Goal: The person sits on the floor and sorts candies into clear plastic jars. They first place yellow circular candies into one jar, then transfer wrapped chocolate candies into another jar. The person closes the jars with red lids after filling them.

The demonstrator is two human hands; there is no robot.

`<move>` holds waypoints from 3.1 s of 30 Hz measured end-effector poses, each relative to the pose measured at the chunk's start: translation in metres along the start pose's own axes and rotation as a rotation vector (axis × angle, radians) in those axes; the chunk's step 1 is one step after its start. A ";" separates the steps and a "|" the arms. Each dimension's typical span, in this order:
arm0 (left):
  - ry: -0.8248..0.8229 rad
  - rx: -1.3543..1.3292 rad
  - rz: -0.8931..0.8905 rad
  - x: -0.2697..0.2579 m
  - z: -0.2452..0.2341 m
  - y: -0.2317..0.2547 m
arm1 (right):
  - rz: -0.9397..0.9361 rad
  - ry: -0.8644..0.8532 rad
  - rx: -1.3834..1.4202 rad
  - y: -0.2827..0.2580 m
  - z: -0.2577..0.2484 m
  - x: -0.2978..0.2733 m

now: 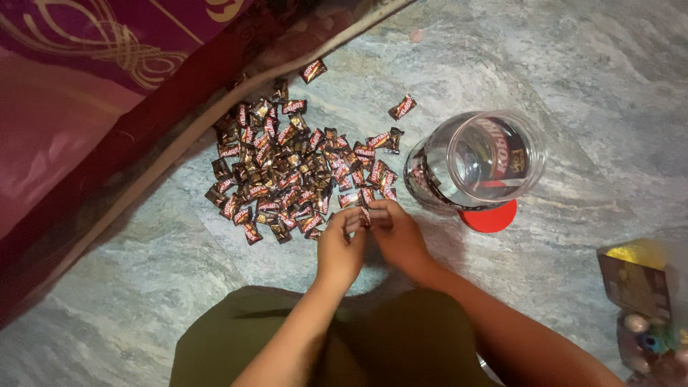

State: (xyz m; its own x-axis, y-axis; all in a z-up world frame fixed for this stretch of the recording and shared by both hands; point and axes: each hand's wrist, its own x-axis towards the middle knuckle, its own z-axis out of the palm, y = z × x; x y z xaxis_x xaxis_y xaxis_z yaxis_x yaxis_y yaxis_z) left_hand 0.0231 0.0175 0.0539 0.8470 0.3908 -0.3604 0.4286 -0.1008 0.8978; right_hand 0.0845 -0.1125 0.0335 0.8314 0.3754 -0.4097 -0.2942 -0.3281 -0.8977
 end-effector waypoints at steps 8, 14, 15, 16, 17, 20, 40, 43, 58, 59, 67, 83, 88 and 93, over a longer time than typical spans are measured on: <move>0.012 -0.219 -0.019 -0.003 -0.001 0.016 | -0.003 -0.059 0.214 -0.027 -0.012 -0.006; 0.185 -0.191 0.152 -0.008 -0.010 0.059 | -0.188 -0.062 0.354 -0.076 -0.015 -0.015; 0.193 -0.218 0.186 -0.008 -0.012 0.067 | -0.182 -0.059 0.360 -0.086 -0.018 -0.018; 0.202 -0.246 0.221 -0.006 -0.015 0.075 | -0.176 -0.055 0.366 -0.096 -0.022 -0.021; 0.209 -0.275 0.256 -0.005 -0.015 0.084 | -0.221 -0.054 0.393 -0.105 -0.025 -0.024; 0.177 -0.404 0.342 -0.005 -0.017 0.113 | -0.308 -0.038 0.470 -0.135 -0.033 -0.030; -0.010 -0.157 0.578 -0.007 0.051 0.232 | -0.405 0.189 0.395 -0.202 -0.155 -0.043; 0.045 0.029 0.642 -0.003 0.060 0.233 | -0.340 0.248 0.278 -0.199 -0.168 -0.041; -0.179 0.235 0.666 0.026 0.050 0.209 | -0.566 -0.042 -0.755 -0.188 -0.189 -0.007; -0.182 0.237 0.645 0.027 0.050 0.206 | -0.536 -0.081 -0.824 -0.187 -0.186 -0.002; -0.209 0.253 0.656 0.032 0.044 0.191 | -0.182 -0.493 -1.188 -0.178 -0.152 0.047; -0.259 0.212 0.584 0.032 0.041 0.193 | -0.108 -0.529 -1.184 -0.200 -0.154 0.048; -0.296 0.150 0.573 0.031 0.038 0.196 | -0.114 -0.487 -1.145 -0.230 -0.154 0.039; -0.191 0.211 0.628 0.024 0.020 0.190 | -0.378 -0.114 -0.940 -0.258 -0.165 -0.011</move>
State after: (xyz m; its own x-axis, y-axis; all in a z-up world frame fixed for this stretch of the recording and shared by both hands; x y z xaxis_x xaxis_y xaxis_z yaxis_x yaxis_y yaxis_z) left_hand 0.1309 -0.0102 0.2105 0.9871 0.0344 0.1562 -0.1255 -0.4390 0.8897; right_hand 0.2285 -0.1748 0.2963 0.7289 0.6597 -0.1829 0.5083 -0.7005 -0.5009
